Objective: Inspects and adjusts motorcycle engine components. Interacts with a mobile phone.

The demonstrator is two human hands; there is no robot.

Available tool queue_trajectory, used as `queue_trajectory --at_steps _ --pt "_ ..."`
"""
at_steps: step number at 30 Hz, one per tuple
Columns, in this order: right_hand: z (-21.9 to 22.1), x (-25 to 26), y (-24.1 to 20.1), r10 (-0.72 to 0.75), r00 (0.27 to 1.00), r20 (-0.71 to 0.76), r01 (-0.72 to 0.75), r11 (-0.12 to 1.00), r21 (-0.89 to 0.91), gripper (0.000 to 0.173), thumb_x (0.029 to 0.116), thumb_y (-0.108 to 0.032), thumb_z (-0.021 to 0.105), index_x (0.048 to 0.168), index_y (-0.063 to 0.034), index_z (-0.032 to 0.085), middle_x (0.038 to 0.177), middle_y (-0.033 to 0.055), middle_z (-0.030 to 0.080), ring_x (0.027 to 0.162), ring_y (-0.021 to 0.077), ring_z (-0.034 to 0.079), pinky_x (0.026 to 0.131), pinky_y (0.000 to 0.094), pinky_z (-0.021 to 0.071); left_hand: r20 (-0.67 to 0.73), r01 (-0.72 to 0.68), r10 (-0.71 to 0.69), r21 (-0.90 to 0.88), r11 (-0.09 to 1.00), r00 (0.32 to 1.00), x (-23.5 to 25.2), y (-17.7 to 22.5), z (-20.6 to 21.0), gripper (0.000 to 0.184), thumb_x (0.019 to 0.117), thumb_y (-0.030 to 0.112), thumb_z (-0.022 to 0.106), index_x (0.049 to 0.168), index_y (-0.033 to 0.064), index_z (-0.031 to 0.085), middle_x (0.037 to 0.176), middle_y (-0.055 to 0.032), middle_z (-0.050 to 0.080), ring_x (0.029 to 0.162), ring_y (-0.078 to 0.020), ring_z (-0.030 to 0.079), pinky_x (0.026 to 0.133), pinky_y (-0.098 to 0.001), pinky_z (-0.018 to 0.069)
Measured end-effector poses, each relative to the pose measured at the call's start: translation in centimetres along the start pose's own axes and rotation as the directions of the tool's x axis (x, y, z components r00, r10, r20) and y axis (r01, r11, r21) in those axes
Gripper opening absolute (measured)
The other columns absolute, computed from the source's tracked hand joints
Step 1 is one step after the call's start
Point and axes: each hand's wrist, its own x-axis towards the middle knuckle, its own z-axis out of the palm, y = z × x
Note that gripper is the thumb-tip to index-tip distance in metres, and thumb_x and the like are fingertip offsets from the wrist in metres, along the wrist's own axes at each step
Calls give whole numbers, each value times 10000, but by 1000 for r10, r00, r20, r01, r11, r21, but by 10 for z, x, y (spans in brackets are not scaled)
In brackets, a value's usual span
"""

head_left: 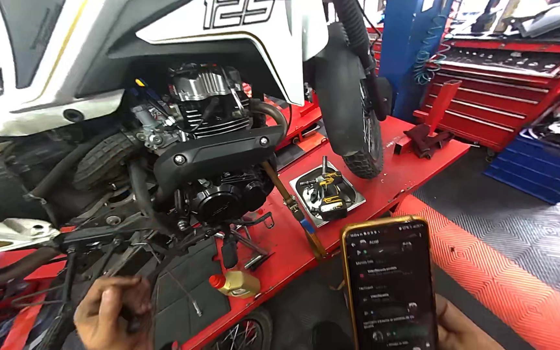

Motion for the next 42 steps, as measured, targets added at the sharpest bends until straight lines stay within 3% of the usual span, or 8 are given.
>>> queue_trajectory --at_steps 4,6,13,21,25,28,32,42 --pt "1 5 4 58 998 9 -58 998 23 393 975 49 490 1314 -149 466 1272 87 693 1086 264 716 782 471 641 -29 335 -338 232 913 941 -49 -20 -34 109 997 185 586 1088 149 636 708 136 643 563 -22 609 533 -209 552" --pt "3 7 8 84 996 17 -84 996 41 396 970 57 484 1314 -136 464 1274 104 689 1091 279 712 789 486 638 33 384 -422 355 852 906 -53 -22 -36 295 937 125 655 1212 37 599 787 74 669 659 -82 668 622 -282 606" --pt "14 9 21 147 989 30 -148 988 32 400 977 56 479 1328 -133 455 1286 113 681 1102 287 708 794 494 638 255 75 -385 742 666 887 -56 -45 -44 375 944 320 670 1252 107 682 1151 -34 726 976 -118 717 843 -339 631" --pt "16 10 20 180 983 22 -181 983 40 409 972 75 446 1348 -83 418 1278 167 661 1090 339 706 779 526 639 485 -252 -439 835 489 756 -55 -60 -42 325 970 456 567 1160 267 751 1087 67 751 975 -159 725 804 -494 609" --pt "10 12 28 131 991 40 -134 987 85 388 986 18 499 1364 -51 448 1299 211 634 1106 362 693 781 530 640 472 -90 -571 817 569 672 -55 -57 -33 517 910 628 625 1251 251 715 1096 59 761 1017 -166 720 856 -568 574" --pt "5 10 28 115 993 9 -115 985 126 370 981 18 502 1342 -46 454 1298 227 622 1107 368 692 798 536 635 462 23 -632 796 605 622 -50 -52 -24 531 926 518 682 1313 154 676 1072 -16 769 970 -185 729 869 -537 576" --pt "0 6 25 106 993 -47 -98 985 144 369 982 16 498 1345 -32 448 1290 240 616 1104 373 692 820 542 629 431 152 -601 715 683 673 -53 -56 -30 443 985 339 673 1301 29 654 1049 -109 755 883 -154 719 783 -380 602" --pt "-10 1 28 68 988 -139 -48 989 142 435 938 12 586 1347 -48 450 1274 256 613 1120 387 678 869 556 611 347 191 -565 703 685 749 -57 -54 -28 361 1009 275 633 1237 0 680 973 -100 755 802 -105 705 719 -300 592"
